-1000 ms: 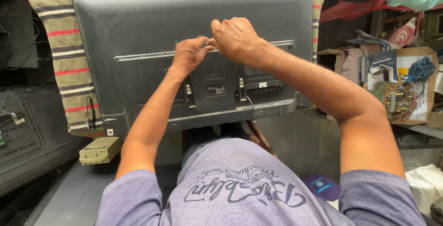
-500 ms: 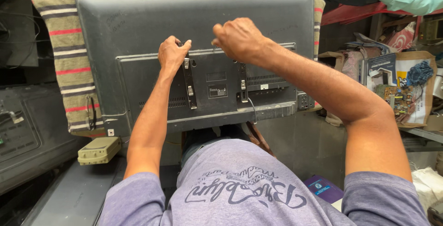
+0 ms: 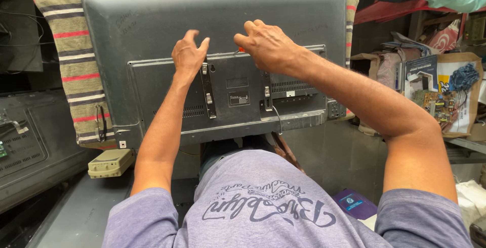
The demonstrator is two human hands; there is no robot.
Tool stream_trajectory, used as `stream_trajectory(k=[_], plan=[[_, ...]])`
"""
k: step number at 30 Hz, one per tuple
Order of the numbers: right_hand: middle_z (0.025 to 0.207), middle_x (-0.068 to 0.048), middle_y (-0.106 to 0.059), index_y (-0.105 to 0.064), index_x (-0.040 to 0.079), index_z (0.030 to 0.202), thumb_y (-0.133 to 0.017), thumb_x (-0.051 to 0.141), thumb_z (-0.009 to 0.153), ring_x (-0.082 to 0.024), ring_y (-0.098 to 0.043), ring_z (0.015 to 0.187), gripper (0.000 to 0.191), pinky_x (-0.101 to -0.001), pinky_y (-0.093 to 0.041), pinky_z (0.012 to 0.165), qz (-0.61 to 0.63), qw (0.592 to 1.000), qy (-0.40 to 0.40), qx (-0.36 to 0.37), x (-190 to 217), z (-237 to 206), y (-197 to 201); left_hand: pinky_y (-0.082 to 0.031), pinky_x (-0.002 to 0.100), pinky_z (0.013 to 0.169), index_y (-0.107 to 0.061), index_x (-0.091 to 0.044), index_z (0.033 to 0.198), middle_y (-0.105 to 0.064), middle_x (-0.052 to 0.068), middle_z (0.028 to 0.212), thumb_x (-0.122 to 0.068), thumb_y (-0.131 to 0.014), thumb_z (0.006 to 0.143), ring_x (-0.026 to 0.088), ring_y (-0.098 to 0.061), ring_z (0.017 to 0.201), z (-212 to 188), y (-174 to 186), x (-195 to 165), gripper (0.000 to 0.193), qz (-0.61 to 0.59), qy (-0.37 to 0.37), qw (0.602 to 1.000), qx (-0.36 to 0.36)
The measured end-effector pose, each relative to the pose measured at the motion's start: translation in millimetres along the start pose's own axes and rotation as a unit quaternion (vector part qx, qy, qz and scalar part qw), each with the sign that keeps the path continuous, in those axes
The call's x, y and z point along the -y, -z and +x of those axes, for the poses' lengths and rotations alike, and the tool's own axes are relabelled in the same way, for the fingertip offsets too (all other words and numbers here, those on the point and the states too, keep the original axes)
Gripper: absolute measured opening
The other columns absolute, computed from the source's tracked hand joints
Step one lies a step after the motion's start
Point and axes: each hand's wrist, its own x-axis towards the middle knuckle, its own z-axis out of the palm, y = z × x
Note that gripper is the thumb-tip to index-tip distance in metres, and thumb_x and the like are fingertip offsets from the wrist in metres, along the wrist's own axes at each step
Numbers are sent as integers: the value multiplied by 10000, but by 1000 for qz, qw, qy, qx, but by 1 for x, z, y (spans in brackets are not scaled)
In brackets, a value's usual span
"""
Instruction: The person sits with a television on their lap and uses a screwdriver to unscrew the back panel. They remove the back cover, set it aside, and work on the internal wiring and circuit boards inside the television chassis.
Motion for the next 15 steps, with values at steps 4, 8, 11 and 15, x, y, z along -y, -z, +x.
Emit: stream_trajectory(k=[4, 8, 11, 15], plan=[[1001, -124, -646, -688, 78, 1133, -684, -47, 818, -244, -646, 958, 339, -333, -582, 803, -12, 999, 13, -28, 0, -5, -7, -566, 442, 782, -718, -168, 1219, -750, 122, 787, -353, -675, 978, 306, -740, 799, 3, 5, -36, 307, -31, -57, 985, 158], [975, -141, -652, -665, 24, 1079, -704, 25, 899, -266, -675, 899, 184, -365, -587, 773, 5, 998, -1, -57, -6, -16, 7, -538, 461, 696, -702, -152, 1120, -699, 119, 734, -286, -652, 1008, 332, -698, 719, -7, 2, -76, 181, -43, -195, 955, 221], [946, -166, -669, -647, -7, 1043, -725, 133, 940, -311, -694, 861, 190, -409, -577, 749, 19, 996, -30, -85, -20, -39, 23, -508, 478, 669, -684, -112, 1025, -675, 124, 725, -257, -631, 1053, 348, -671, 712, -7, -8, -102, 157, -65, -260, 939, 217], [935, -200, -700, -648, -1, 1013, -722, 203, 973, -366, -699, 854, 221, -468, -552, 746, 26, 989, -102, -103, -39, -68, 36, -509, 476, 648, -718, -128, 1021, -681, 123, 724, -253, -626, 1040, 350, -663, 696, 7, -36, -144, 157, -73, -299, 926, 219]])
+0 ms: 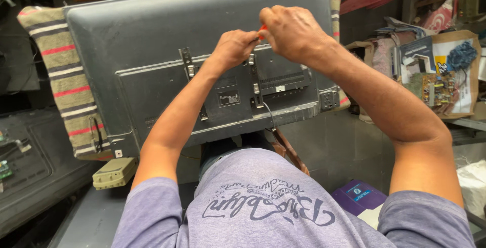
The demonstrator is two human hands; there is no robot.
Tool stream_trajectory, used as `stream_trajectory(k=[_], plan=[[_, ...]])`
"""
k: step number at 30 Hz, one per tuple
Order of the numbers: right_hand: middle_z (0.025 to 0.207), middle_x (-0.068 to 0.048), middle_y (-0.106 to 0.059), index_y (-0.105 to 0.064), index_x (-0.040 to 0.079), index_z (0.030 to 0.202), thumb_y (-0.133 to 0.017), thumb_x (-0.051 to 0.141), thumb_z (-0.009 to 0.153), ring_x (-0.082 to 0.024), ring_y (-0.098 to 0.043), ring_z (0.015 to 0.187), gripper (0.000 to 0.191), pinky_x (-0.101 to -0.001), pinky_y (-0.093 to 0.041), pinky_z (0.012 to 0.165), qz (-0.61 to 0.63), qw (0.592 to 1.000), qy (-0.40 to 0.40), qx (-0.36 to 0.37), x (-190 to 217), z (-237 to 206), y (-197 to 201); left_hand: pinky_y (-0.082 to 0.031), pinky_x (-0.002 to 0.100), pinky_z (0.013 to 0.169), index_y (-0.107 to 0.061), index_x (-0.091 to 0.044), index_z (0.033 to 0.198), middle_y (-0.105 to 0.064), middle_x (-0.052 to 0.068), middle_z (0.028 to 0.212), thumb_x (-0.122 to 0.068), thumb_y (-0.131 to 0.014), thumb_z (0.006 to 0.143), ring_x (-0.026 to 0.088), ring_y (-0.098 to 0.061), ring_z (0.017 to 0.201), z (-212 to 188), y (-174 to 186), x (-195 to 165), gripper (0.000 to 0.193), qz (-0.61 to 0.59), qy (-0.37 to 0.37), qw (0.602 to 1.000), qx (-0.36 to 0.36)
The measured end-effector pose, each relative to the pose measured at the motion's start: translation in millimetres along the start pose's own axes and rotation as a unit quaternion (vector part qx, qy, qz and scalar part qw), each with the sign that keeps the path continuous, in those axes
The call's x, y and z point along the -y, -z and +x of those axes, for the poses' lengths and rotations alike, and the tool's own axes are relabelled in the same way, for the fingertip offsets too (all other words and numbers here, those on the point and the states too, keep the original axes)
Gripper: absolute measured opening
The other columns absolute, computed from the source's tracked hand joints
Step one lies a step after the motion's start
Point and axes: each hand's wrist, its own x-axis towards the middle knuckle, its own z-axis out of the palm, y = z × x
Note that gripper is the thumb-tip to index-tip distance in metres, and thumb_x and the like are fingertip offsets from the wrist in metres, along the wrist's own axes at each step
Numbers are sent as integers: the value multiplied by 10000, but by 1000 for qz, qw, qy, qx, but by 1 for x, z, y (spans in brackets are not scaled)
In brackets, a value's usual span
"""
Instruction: The person sits with a television on their lap and uses a screwdriver to unscrew the back panel. They remove the back cover, set it aside, and work on the internal wiring and circuit boards inside the television chassis.
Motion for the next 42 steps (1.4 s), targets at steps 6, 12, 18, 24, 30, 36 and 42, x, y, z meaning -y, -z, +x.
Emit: stream_trajectory(k=[6, 12, 18, 24, 30, 36, 42], plan=[[905, -226, -714, -642, -25, 1015, -709, 233, 1001, -397, -706, 837, 267, -481, -556, 763, 44, 994, -103, 2, -27, -23, -12, -536, 444, 683, -759, -194, 1020, -723, 53, 752, -251, -637, 1001, 293, -689, 714, 40, -29, -10, 136, -1, 5, 998, 56], [904, -221, -719, -663, -32, 1024, -720, 244, 987, -393, -711, 838, 284, -490, -549, 759, 83, 990, -110, -14, -48, -33, -38, -546, 430, 687, -768, -184, 1007, -724, 52, 759, -242, -652, 999, 275, -685, 704, 43, -49, -4, 130, 16, 20, 996, 90], [853, -195, -725, -668, -11, 1024, -699, 283, 992, -336, -729, 786, 298, -453, -565, 722, 87, 990, -114, -13, -53, -32, -44, -563, 394, 695, -767, -201, 1013, -726, 15, 732, -264, -614, 1031, 223, -688, 677, 42, -56, -1, 166, 29, 70, 989, 128], [724, -174, -694, -643, 11, 909, -679, 455, 1042, -338, -721, 681, 465, -436, -573, 629, -24, 983, -172, 53, -41, -29, -43, -547, 426, 665, -749, -301, 1156, -699, 45, 733, -220, -584, 1006, 265, -677, 676, 40, -52, -2, 237, 58, 27, 990, 125], [808, -156, -702, -639, 17, 997, -709, 228, 993, -324, -721, 764, 222, -448, -565, 706, 37, 999, -2, 9, -40, -34, -44, -515, 463, 615, -654, -150, 1104, -662, 104, 680, -270, -531, 1061, 321, -656, 650, 33, -56, 5, 177, 66, 0, 986, 150], [923, -247, -661, -589, -36, 1105, -793, 240, 795, -417, -682, 853, 462, -483, -552, 711, 64, 998, -14, 18, -37, -30, -35, -532, 420, 598, -661, -136, 1015, -665, 67, 698, -193, -584, 1035, 277, -668, 644, 22, -74, 9, 99, 45, -69, 996, -37], [1012, -213, -674, -610, 12, 1094, -689, 82, 967, -374, -704, 964, 165, -479, -562, 854, 1, 997, -12, 76, -41, -21, -34, -535, 386, 598, -606, -154, 871, -667, 31, 698, -265, -636, 1075, 228, -664, 623, 21, -83, 5, 234, 66, -24, 995, -75]])
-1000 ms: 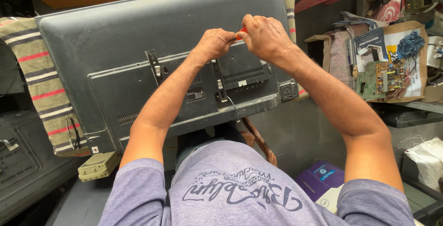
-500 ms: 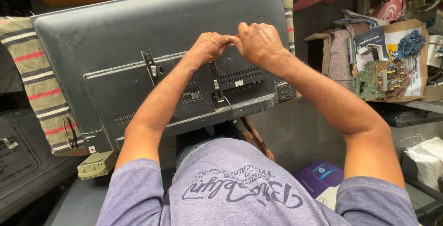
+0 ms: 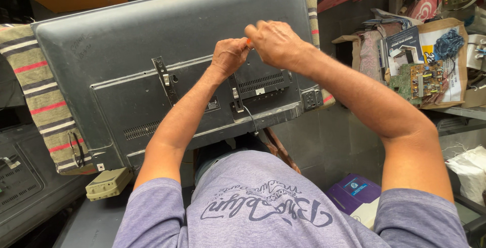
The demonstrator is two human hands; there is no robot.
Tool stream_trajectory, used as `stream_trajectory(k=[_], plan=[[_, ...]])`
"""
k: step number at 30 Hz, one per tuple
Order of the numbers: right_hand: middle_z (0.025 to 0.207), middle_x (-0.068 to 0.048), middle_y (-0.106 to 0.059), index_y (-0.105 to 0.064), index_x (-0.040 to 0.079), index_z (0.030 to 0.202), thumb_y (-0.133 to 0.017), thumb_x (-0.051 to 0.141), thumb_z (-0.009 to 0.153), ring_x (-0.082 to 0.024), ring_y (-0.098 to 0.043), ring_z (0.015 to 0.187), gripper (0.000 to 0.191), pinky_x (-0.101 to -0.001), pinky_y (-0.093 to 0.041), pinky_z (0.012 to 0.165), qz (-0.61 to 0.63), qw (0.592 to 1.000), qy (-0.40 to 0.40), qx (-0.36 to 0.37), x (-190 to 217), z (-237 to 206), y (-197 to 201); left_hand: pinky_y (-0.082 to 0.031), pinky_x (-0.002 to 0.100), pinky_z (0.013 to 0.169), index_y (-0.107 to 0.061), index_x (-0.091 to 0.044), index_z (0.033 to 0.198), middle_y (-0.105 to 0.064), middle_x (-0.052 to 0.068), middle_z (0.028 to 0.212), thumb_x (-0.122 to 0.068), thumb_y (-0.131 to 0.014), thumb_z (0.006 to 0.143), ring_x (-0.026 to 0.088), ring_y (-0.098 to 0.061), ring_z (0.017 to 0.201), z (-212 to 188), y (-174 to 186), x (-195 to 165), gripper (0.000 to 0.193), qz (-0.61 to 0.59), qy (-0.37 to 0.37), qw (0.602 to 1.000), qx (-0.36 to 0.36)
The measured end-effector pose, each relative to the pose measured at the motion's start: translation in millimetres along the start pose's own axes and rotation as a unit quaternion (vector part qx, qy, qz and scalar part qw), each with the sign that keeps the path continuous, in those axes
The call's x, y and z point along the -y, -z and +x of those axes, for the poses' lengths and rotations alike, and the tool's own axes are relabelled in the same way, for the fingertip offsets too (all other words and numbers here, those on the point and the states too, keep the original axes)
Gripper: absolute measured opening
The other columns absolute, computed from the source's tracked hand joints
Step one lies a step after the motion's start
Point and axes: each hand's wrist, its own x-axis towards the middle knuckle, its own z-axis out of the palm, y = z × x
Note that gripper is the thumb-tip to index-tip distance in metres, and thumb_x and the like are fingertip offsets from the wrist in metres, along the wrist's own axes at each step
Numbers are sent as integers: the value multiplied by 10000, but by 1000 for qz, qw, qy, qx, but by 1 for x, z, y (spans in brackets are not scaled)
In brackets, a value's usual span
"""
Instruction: The person sits with a television on their lap and uses a screwdriver to unscrew the back panel. They remove the back cover, set it aside, and work on the internal wiring and circuit boards inside the television chassis.
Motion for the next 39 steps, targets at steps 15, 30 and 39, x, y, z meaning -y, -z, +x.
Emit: stream_trajectory(k=[15, 30, 39], plan=[[1027, -207, -599, -603, 4, 1106, -721, 57, 851, -370, -660, 941, 286, -466, -564, 775, 22, 998, 38, -47, 6, 0, 5, -506, 409, 539, -683, -62, 973, -637, 101, 630, -170, -650, 1026, 282, -637, 556, 2, 10, -1, 125, -47, -18, 998, 48], [1001, -192, -635, -618, 23, 1075, -699, 56, 889, -368, -684, 928, 205, -467, -577, 781, 8, 999, 18, -39, 0, -2, -7, -514, 440, 583, -689, -94, 818, -653, 96, 604, -296, -723, 958, 295, -642, 574, 2, 12, -1, 249, -16, 55, 998, 33], [1002, -187, -625, -609, 10, 1093, -710, 148, 992, -357, -680, 906, 198, -466, -570, 787, 27, 999, -13, -16, 0, -6, -7, -522, 415, 596, -721, -112, 863, -652, 66, 612, -325, -720, 997, 252, -624, 567, 6, 27, -12, 251, -43, 63, 996, 43]])
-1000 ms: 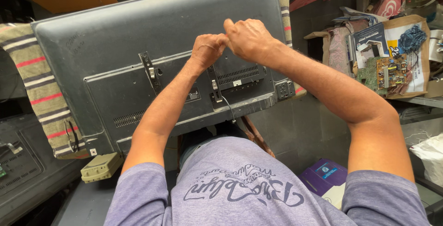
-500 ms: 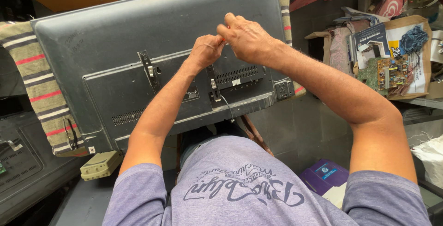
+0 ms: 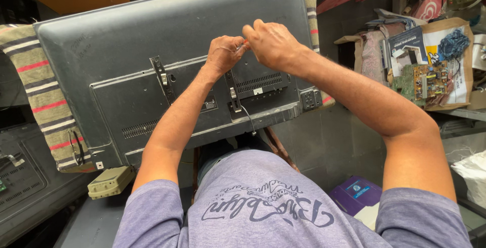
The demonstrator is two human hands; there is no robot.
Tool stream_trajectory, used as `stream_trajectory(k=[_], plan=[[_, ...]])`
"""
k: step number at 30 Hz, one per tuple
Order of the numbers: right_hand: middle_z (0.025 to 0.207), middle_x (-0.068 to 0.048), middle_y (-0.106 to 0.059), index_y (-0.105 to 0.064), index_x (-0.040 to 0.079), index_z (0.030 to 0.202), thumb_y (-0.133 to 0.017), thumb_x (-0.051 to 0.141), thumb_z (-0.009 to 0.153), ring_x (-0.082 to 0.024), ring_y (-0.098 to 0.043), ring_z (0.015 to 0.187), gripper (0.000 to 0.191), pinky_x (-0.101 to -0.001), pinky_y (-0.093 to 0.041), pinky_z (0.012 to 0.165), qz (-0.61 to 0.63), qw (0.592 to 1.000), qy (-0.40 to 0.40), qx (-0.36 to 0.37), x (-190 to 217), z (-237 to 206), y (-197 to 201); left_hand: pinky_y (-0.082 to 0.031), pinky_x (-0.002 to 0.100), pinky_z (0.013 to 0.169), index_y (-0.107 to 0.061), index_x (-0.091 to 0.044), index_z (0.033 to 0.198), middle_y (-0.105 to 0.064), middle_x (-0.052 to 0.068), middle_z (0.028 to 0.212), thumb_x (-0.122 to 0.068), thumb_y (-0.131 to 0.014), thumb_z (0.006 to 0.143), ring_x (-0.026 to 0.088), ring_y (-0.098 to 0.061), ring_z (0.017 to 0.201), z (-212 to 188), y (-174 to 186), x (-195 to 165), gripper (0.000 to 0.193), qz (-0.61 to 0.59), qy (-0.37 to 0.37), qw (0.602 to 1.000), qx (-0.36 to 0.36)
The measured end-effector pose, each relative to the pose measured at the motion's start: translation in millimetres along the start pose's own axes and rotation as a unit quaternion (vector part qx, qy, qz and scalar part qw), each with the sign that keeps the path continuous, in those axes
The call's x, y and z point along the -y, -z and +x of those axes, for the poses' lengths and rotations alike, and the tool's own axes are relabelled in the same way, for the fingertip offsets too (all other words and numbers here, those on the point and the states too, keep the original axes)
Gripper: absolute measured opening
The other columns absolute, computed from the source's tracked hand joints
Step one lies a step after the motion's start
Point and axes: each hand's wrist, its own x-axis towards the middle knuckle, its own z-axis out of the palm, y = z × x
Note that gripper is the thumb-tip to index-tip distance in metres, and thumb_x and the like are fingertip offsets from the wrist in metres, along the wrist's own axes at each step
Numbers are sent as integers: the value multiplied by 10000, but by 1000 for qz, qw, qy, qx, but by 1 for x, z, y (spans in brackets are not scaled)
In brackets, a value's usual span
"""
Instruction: The person sits with a television on their lap and uses a screwdriver to unscrew the back panel. They remove the back cover, set it aside, and work on the internal wiring and circuit boards inside the television chassis.
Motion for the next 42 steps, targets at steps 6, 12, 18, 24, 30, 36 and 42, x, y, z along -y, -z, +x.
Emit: stream_trajectory(k=[6, 12, 18, 24, 30, 36, 42], plan=[[960, -177, -622, -630, 28, 1070, -697, 8, 848, -337, -690, 885, 233, -440, -574, 761, -41, 999, 14, -32, -8, -9, 8, -539, 447, 691, -706, -120, 1222, -692, 114, 706, -285, -695, 989, 312, -678, 692, -2, 6, 6, 285, -11, 13, 999, 31], [996, -209, -646, -654, 32, 1123, -643, 67, 944, -391, -685, 877, 183, -471, -563, 767, -23, 997, 2, -71, -12, -21, 35, -525, 484, 793, -644, -64, 1269, -724, 160, 900, -244, -698, 941, 373, -684, 898, 0, -8, 17, 378, 13, 42, 997, 70], [1004, -193, -661, -658, 20, 1138, -622, 104, 991, -384, -682, 866, 173, -486, -548, 772, 9, 996, -22, -89, -23, -50, 63, -537, 479, 783, -665, -77, 1163, -728, 121, 878, -242, -667, 974, 339, -696, 858, 8, -30, 12, 251, 8, 63, 995, 77], [934, -169, -659, -674, 37, 1133, -624, 184, 1039, -345, -680, 828, 182, -470, -538, 759, 6, 994, -62, -84, -35, -73, 73, -517, 450, 679, -689, -121, 996, -678, 72, 747, -266, -607, 1034, 279, -653, 713, 18, -47, -2, 172, -11, 37, 995, 94], [904, -166, -656, -690, 47, 1113, -616, 227, 1049, -333, -681, 806, 205, -472, -535, 759, 19, 992, -93, -82, -47, -93, 74, -502, 450, 662, -666, -103, 1026, -656, 94, 696, -320, -612, 1034, 279, -639, 669, 26, -60, -21, 224, -49, 30, 988, 141], [909, -207, -692, -678, 8, 1089, -632, 231, 1077, -375, -706, 809, 229, -482, -559, 740, 57, 984, -109, -132, -70, -111, 67, -495, 432, 640, -693, -94, 975, -667, 91, 742, -270, -605, 1037, 272, -638, 701, 35, -86, -14, 206, -33, -79, 993, 80], [867, -247, -676, -639, -6, 997, -658, 237, 1046, -428, -686, 777, 248, -498, -555, 691, 24, 977, -128, -166, -96, -91, 31, -340, 332, 490, -741, -26, 890, -596, 34, 649, -183, -500, 953, 144, -458, 533, 60, -106, 11, 295, -539, 254, 802, 41]])
